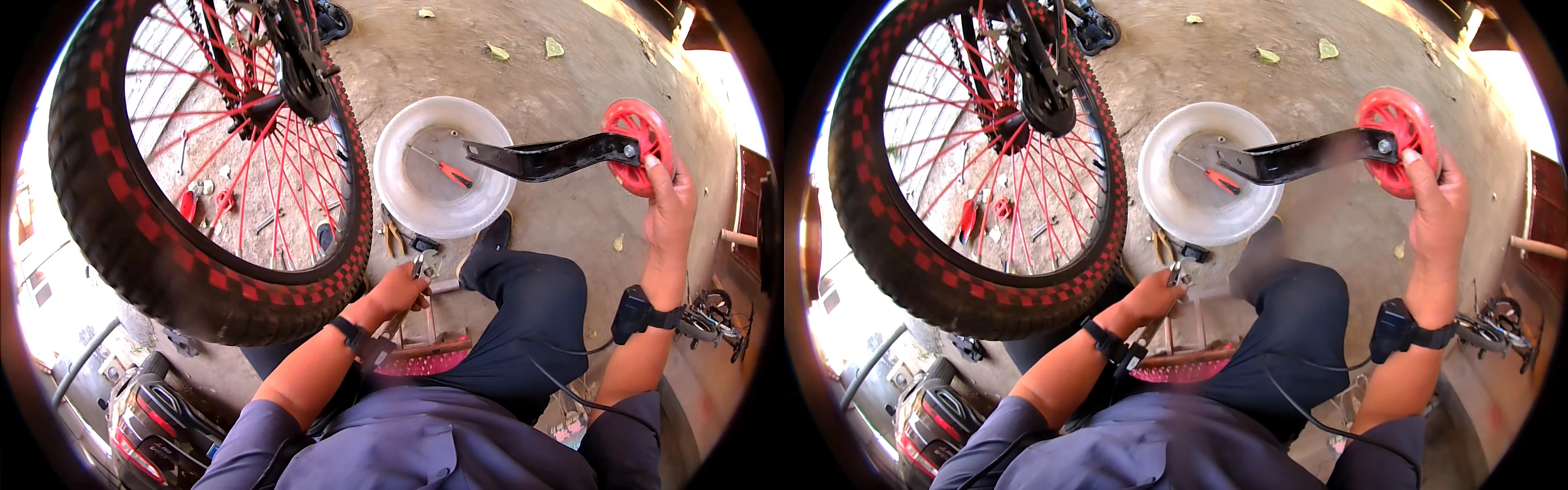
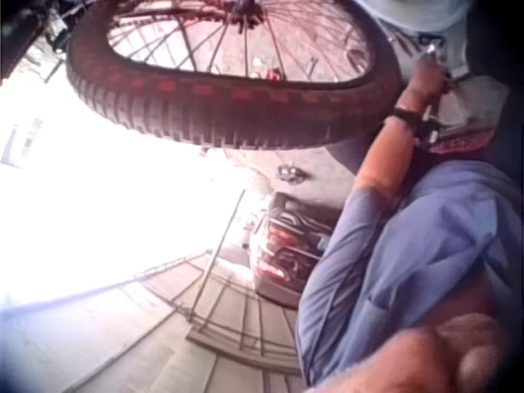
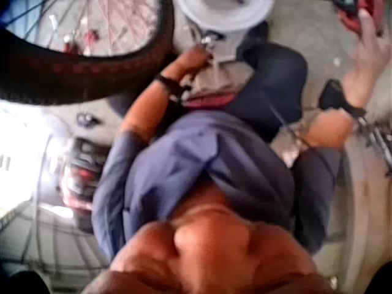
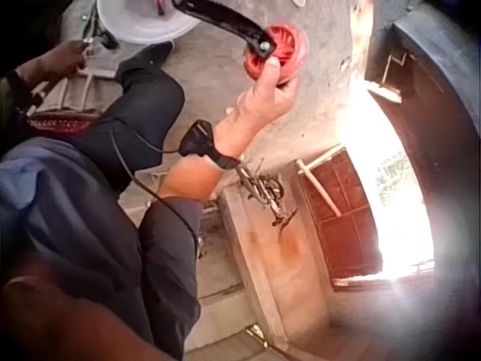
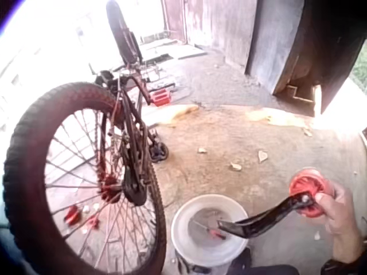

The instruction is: The person sits on the ground and uses a wrench to tighten a bolt on a red bicycle training wheel. They then pick up a screwdriver and continue adjusting the wheel's components.

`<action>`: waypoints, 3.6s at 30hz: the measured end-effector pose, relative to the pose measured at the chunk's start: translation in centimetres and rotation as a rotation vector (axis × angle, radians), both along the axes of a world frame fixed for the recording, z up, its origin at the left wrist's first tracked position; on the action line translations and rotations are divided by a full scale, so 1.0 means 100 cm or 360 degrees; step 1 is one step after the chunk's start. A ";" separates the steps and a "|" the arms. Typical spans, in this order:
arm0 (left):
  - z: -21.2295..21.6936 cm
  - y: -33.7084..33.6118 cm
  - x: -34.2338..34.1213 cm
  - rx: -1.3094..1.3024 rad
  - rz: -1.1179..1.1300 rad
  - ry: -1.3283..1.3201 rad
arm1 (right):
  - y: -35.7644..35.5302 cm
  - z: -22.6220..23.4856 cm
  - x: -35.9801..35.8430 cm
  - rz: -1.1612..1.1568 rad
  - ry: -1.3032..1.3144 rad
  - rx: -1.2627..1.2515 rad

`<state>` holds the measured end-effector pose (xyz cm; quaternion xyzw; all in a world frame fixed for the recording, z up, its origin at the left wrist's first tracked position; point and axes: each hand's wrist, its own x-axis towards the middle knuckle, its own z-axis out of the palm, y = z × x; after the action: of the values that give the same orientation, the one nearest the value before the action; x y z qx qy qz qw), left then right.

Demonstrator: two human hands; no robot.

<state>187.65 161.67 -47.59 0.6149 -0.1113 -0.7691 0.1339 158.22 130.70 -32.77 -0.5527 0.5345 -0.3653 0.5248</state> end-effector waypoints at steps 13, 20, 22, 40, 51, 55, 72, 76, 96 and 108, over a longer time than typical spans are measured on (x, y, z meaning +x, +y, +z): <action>-0.071 0.043 0.004 -0.0018 0.0894 0.0003 | 0.037 0.024 -0.018 0.0080 -0.0172 -0.0174; -0.036 0.066 0.024 -0.0345 0.1249 -0.0060 | 0.089 0.072 0.026 0.0334 -0.0094 -0.0486; -0.016 0.078 0.027 -0.0406 0.1389 -0.0081 | 0.114 0.090 0.044 0.0415 -0.0024 -0.0590; -0.008 0.095 0.017 -0.0531 0.1335 -0.0203 | 0.128 0.033 0.064 0.0571 0.0099 -0.0354; -0.050 0.089 -0.001 -0.0094 0.1139 -0.0061 | 0.102 -0.023 0.062 0.0696 0.0226 -0.0151; -0.072 0.082 -0.005 -0.0019 0.1073 0.0062 | 0.093 -0.030 0.051 0.0686 0.0301 -0.0188; -0.146 -0.011 -0.031 0.0080 0.0889 0.0064 | 0.074 -0.042 0.012 0.0351 0.0425 -0.0075; -0.157 -0.028 -0.032 0.0105 0.0849 0.0029 | 0.078 -0.041 0.016 0.0322 0.0500 -0.0089; -0.174 -0.031 -0.031 0.0112 0.0611 -0.0220 | 0.081 -0.040 0.032 0.0350 0.0552 -0.0126; -0.155 -0.008 -0.021 0.0161 0.0646 -0.0270 | 0.080 -0.039 0.034 0.0416 0.0516 -0.0131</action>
<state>185.51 160.92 -63.05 0.6932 0.0425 -0.6765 0.2452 161.61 138.66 -36.67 -0.6897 0.5203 -0.2220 0.4520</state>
